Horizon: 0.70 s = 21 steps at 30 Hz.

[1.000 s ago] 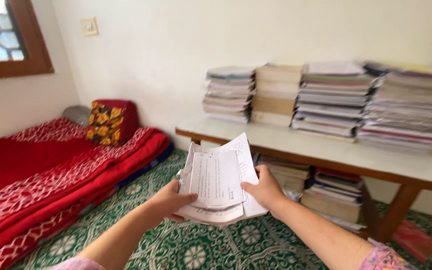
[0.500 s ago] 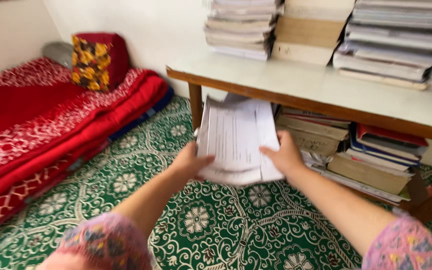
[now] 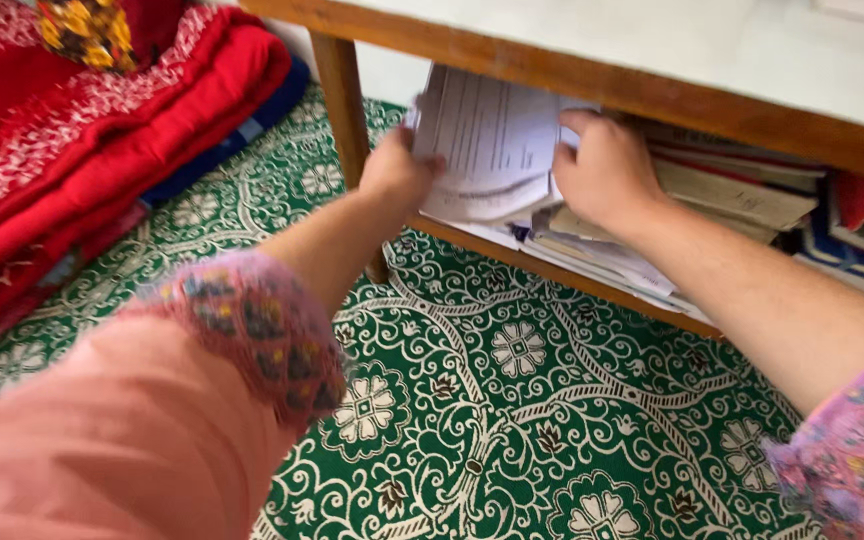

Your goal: The person organizes books and papers by picking them up from a pile on the floor and placing them onto a shelf underneath a desk.

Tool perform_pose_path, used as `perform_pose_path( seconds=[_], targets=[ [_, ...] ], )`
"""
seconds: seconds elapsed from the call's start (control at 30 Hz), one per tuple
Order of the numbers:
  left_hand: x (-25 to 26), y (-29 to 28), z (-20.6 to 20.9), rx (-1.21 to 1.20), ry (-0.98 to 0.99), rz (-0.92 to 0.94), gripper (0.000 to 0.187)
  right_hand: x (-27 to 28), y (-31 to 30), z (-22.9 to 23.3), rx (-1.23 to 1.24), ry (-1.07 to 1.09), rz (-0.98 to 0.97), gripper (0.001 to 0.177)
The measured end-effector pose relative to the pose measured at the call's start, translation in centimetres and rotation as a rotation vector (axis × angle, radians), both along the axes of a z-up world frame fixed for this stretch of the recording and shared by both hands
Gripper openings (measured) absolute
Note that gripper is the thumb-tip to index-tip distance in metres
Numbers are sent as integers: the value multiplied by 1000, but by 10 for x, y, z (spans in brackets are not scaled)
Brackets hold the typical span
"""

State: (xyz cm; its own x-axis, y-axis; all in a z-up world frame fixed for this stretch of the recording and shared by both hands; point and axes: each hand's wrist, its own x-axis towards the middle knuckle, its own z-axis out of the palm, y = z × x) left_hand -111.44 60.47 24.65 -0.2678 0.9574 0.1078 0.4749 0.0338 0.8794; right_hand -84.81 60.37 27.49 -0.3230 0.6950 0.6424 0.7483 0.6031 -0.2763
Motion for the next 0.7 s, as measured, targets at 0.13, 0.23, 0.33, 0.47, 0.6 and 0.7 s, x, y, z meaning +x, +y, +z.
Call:
perform_pose_path(
  seconds=[0.13, 0.23, 0.33, 0.47, 0.6, 0.7],
  targets=[
    [1, 31, 2, 25, 33, -34, 56, -16, -3, 10, -79, -149, -103, 35],
    [-4, 33, 17, -118, 15, -20, 49, -25, -13, 26, -159, -240, -122, 38],
    [0, 31, 27, -159, -22, 25, 48, -27, -28, 38, -12, -365, -177, 49],
    [1, 38, 35, -275, -48, 83, 45, -23, -44, 31, 201, -563, -250, 52],
    [-7, 62, 36, -179, 427, 20, 47, -14, -32, 17, 876, -798, -266, 45],
    [-3, 69, 41, -261, 368, 6, 61, -13, -16, 8, 278, -854, -235, 48]
  ],
)
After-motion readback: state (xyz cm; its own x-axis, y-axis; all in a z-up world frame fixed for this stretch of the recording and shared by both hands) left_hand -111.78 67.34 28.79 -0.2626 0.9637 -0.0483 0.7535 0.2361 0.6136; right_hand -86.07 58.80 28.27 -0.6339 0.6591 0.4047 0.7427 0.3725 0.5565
